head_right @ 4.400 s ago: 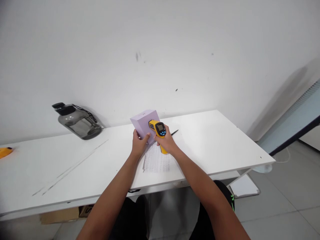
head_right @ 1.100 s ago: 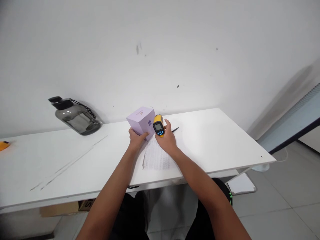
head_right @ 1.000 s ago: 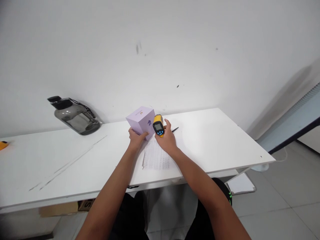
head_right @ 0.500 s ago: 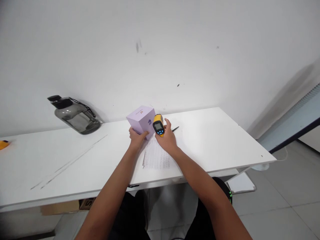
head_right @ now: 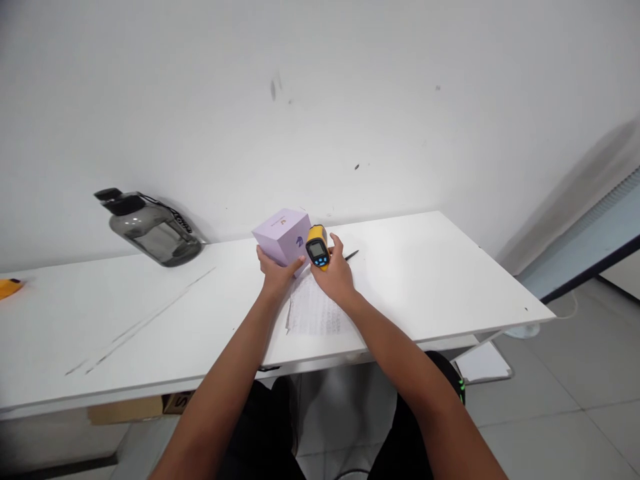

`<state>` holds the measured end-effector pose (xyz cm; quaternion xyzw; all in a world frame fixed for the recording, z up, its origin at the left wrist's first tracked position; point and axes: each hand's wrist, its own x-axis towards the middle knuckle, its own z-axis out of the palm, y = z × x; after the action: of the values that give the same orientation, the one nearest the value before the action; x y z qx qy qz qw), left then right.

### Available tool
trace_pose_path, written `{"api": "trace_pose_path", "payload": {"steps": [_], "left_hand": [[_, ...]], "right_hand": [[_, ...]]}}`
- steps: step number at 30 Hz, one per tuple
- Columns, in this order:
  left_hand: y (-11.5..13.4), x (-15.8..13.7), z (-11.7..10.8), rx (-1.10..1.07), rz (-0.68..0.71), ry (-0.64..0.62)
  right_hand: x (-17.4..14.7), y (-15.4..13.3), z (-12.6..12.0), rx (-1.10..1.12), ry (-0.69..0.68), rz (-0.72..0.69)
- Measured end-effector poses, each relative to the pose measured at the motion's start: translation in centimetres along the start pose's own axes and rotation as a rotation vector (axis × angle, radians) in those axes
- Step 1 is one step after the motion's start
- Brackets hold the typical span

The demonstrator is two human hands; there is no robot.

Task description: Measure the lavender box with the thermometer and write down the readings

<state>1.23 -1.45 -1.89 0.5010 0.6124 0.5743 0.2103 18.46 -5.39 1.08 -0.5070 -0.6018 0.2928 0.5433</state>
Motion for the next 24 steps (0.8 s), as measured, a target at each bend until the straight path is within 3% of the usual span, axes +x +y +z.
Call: {"api": "trace_pose_path", "payload": {"steps": [2, 4, 10, 12, 17, 24], "left_hand": [[0.6, -0.4, -0.2, 0.019, -0.041, -0.011], [1.3, -0.7, -0.4, 0.064, 0.035, 0.014], [2.5, -1.9, -1.1, 0.116, 0.638, 0.318], [2.8, -2.5, -1.4, 0.094, 0.727, 0.241], [3.9, -3.8, -1.3, 0.174, 0.762, -0.173], [4.1, -3.3, -1.2, 0.182, 0.655, -0.404]], "right_hand": [[0.0, 0.0, 0.0, 0.001, -0.002, 0.005], [0.0, -0.1, 0.0, 0.003, 0.001, 0.009], [-0.1, -0.4, -0.1, 0.001, 0.061, 0.006], [-0.2, -0.6, -0.1, 0.022, 0.092, 0.015], [-0.4, -0.9, -0.1, 0.181, 0.163, -0.069], [-0.6, -0.6, -0.5, 0.214, 0.08, -0.174]]}}
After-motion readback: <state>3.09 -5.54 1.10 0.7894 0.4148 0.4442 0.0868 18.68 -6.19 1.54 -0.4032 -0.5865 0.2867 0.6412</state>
